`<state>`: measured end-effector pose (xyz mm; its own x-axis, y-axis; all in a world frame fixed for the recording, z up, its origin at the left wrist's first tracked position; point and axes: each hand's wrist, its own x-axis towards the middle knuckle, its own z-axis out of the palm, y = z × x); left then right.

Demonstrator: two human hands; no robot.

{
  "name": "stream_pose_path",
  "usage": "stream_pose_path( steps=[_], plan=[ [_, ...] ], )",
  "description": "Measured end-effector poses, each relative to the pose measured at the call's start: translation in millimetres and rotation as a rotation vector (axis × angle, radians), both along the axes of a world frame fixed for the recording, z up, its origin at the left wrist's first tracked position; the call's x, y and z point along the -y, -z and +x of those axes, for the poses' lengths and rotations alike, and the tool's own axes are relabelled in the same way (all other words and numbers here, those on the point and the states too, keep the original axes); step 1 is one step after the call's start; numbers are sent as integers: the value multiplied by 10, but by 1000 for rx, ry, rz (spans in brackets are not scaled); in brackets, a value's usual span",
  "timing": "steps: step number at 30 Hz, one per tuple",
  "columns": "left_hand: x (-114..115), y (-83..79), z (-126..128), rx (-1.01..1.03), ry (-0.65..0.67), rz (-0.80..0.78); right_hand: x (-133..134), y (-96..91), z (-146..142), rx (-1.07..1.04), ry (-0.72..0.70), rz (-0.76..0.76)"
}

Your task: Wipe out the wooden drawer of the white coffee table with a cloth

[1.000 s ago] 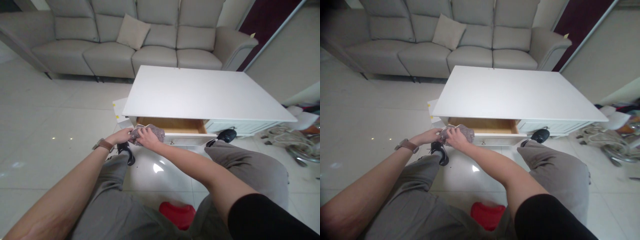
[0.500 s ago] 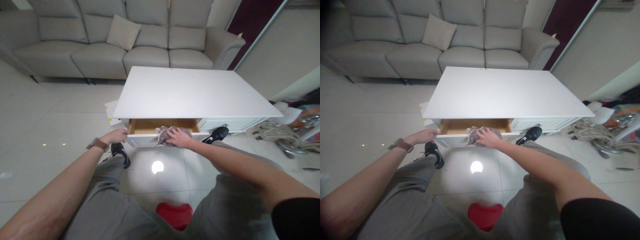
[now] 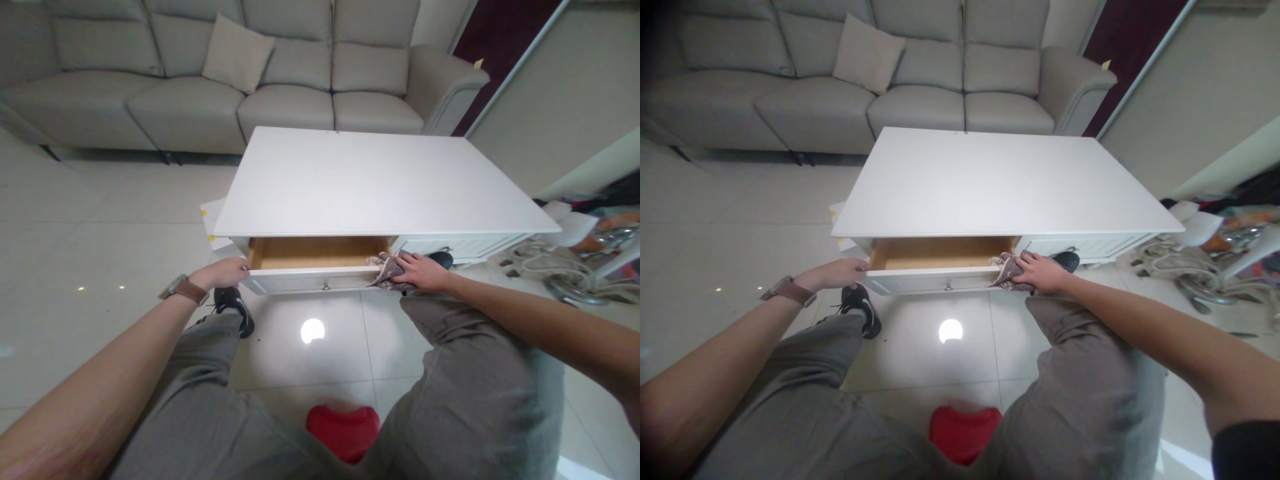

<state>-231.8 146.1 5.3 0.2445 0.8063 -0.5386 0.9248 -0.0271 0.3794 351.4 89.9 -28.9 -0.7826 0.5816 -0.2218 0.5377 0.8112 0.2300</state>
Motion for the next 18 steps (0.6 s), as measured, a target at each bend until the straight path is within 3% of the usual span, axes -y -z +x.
stream_pose_path(
  steps=[7,18],
  plan=[
    [-21,-40,16,45,-25,-69,-43,-89,-394,44,-6,-39],
    [-23,38,-58,35,24,0,-314,-83,-1678,-79,-161,-64]
  ],
)
